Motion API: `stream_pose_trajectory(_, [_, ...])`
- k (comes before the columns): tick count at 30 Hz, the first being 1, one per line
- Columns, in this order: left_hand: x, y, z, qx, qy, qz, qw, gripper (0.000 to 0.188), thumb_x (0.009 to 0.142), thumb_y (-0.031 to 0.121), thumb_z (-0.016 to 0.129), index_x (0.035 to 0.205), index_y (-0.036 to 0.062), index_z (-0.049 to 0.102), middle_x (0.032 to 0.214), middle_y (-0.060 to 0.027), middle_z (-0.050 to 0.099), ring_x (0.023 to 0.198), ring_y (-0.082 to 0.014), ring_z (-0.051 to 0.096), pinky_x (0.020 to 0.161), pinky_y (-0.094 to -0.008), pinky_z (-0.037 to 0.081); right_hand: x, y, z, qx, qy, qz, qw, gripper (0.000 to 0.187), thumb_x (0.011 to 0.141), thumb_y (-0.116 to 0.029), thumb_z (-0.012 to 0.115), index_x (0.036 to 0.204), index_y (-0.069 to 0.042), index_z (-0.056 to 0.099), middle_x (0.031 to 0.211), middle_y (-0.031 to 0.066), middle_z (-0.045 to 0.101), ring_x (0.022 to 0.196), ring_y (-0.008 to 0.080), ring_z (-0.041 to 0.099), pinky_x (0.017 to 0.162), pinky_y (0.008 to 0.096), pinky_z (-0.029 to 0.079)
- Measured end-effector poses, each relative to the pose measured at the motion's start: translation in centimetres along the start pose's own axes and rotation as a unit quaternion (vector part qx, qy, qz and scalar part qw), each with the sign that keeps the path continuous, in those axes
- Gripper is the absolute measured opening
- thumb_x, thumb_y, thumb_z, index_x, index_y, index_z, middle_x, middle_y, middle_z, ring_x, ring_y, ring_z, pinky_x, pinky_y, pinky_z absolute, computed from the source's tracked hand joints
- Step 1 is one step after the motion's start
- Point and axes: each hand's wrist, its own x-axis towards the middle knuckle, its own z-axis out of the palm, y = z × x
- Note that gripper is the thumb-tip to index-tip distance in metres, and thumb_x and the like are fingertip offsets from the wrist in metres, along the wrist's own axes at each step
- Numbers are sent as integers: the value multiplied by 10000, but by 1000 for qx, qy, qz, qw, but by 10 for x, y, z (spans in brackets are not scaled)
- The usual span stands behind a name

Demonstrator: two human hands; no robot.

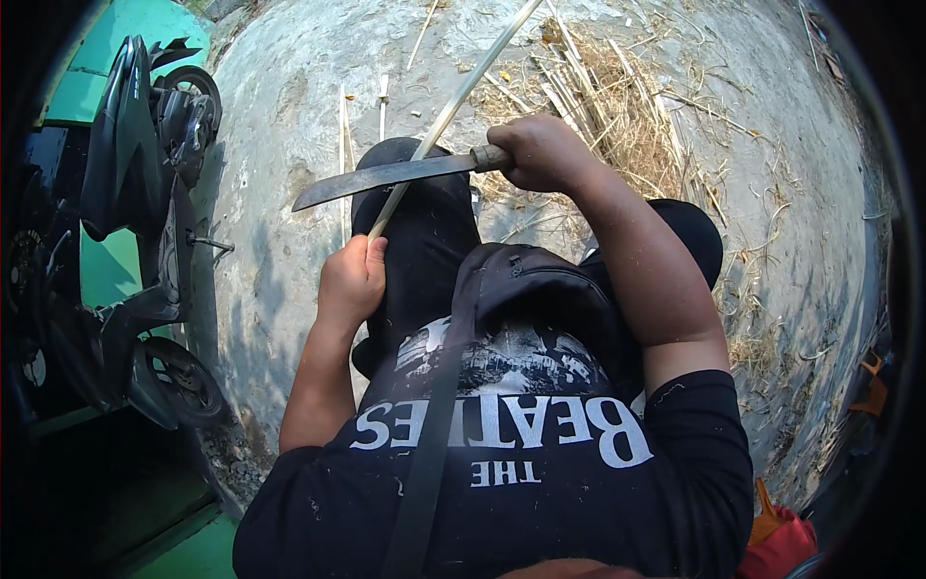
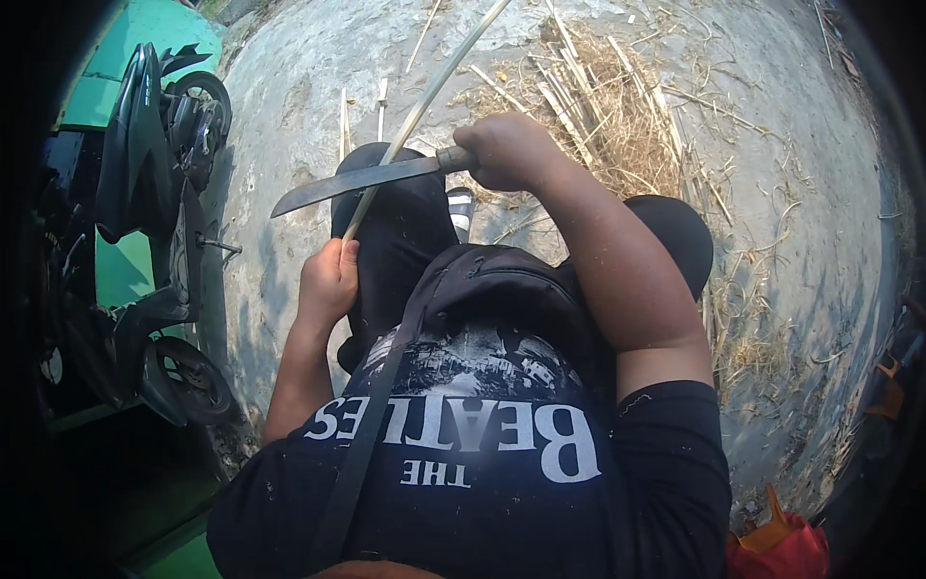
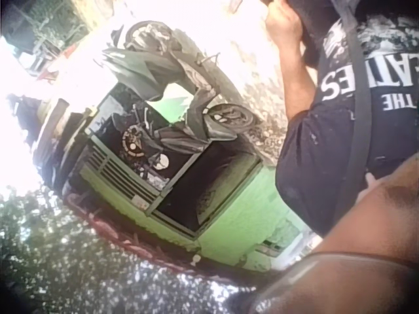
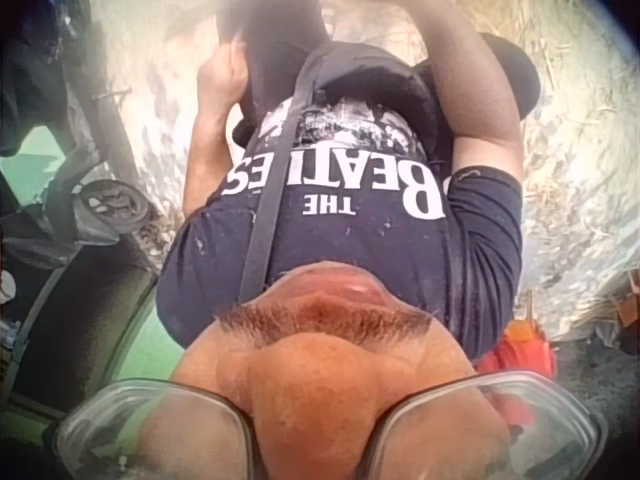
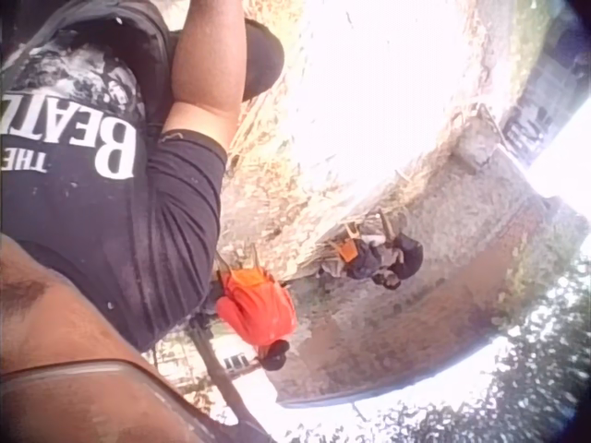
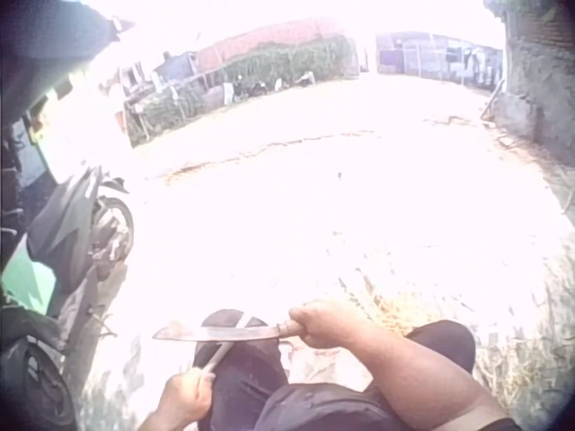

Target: The person scrapes along a bamboo stick using a knife.

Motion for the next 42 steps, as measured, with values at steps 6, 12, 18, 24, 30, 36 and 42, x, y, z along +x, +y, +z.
stream_pose_trajectory(6, [0, -2, 0, 8, 4, 11, 1000, 428, 1080, 316, 548, 779, 12, 523, 626, -218, 563, 558, -414, 567, 536, -477, 418, -3, 4, -1, 24, -14, 43, 999, 92, 774, -136, 702, 821, -100, 632, 771, 145, 677, 786, 407, 678, 695, 509, 531])
stream_pose_trajectory(12, [1, 0, -3, -12, -10, -9, 1000, 433, 1060, 334, 576, 771, 17, 525, 647, -239, 590, 620, -478, 589, 556, -524, 431, -3, 6, 5, 87, -32, 51, 994, 83, 785, -137, 700, 831, -99, 643, 778, 158, 682, 788, 412, 677, 703, 501, 535])
stream_pose_trajectory(18, [2, 1, -6, -21, -20, -4, 1000, 446, 1063, 334, 580, 765, 9, 515, 645, -247, 576, 617, -481, 579, 551, -514, 423, -1, 1, 0, 25, -69, 71, 995, 117, 828, -195, 678, 919, -121, 680, 851, 154, 718, 844, 383, 712, 775, 495, 565])
stream_pose_trajectory(24, [-3, 0, -3, -6, 1, 6, 1000, 442, 1066, 343, 575, 783, 10, 513, 667, -254, 574, 644, -494, 571, 565, -519, 426, -1, -17, -27, -64, -11, 34, 997, 90, 824, -186, 686, 886, -122, 675, 817, 135, 703, 806, 379, 702, 724, 498, 555])
stream_pose_trajectory(30, [0, 2, -7, 5, -19, 16, 1000, 491, 1090, 390, 520, 803, -7, 508, 656, -248, 543, 612, -469, 541, 577, -494, 421, 1, 28, -13, 40, 51, 162, 985, 96, 859, -185, 685, 915, -107, 684, 818, 171, 701, 789, 395, 696, 710, 511, 550])
stream_pose_trajectory(36, [-5, 2, -4, 23, -12, 6, 1000, 428, 1068, 350, 564, 802, 17, 522, 673, -248, 589, 664, -506, 581, 582, -543, 434, 5, -25, -9, -29, -38, 37, 998, 120, 805, -176, 693, 903, -110, 669, 809, 169, 694, 834, 398, 695, 750, 505, 554])
stream_pose_trajectory(42, [1, 11, -5, 24, -2, -4, 1000, 415, 1071, 334, 562, 807, 17, 513, 661, -241, 572, 641, -487, 572, 576, -530, 424, 8, 15, -21, 74, -58, 204, 974, 191, 839, -168, 637, 995, -97, 719, 927, 187, 737, 903, 388, 714, 831, 482, 570])
